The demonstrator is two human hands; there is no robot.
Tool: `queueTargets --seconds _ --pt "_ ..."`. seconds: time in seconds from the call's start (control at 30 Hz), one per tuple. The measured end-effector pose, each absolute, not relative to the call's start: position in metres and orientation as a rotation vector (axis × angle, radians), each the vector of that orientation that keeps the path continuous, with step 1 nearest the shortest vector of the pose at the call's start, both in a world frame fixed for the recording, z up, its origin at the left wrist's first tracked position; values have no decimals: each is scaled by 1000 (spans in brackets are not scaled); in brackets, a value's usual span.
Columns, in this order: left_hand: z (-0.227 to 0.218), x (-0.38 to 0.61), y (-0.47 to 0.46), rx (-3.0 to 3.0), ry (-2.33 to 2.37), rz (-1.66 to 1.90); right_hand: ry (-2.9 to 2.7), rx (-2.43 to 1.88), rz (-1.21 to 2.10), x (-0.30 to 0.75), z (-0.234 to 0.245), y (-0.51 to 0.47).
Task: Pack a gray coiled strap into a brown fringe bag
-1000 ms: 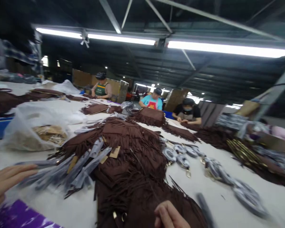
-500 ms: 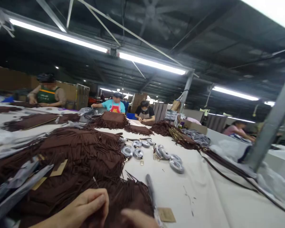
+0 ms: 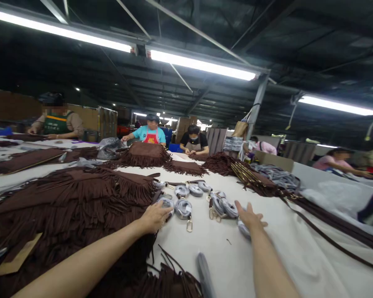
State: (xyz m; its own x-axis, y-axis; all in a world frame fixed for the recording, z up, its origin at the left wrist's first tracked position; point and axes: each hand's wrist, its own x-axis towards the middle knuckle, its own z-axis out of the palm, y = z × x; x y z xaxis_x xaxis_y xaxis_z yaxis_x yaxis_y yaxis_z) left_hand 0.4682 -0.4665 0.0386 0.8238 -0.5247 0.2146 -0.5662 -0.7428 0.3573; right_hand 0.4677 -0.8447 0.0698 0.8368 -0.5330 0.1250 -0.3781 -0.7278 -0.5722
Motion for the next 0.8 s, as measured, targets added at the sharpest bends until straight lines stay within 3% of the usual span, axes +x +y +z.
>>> queueTargets --seconds 0.23,0.4,0.6,0.8 --pt "21 500 -513 2751 -611 104 179 -2589 -157 528 41 -805" --pt "29 446 -515 2660 -893 48 -251 -2570 -56 458 51 -775" --pt "41 372 -457 2294 -1238 -182 -383 -2504 52 344 70 -760" --pt "71 340 -388 1666 -505 -246 -221 -2538 -191 277 89 -750"
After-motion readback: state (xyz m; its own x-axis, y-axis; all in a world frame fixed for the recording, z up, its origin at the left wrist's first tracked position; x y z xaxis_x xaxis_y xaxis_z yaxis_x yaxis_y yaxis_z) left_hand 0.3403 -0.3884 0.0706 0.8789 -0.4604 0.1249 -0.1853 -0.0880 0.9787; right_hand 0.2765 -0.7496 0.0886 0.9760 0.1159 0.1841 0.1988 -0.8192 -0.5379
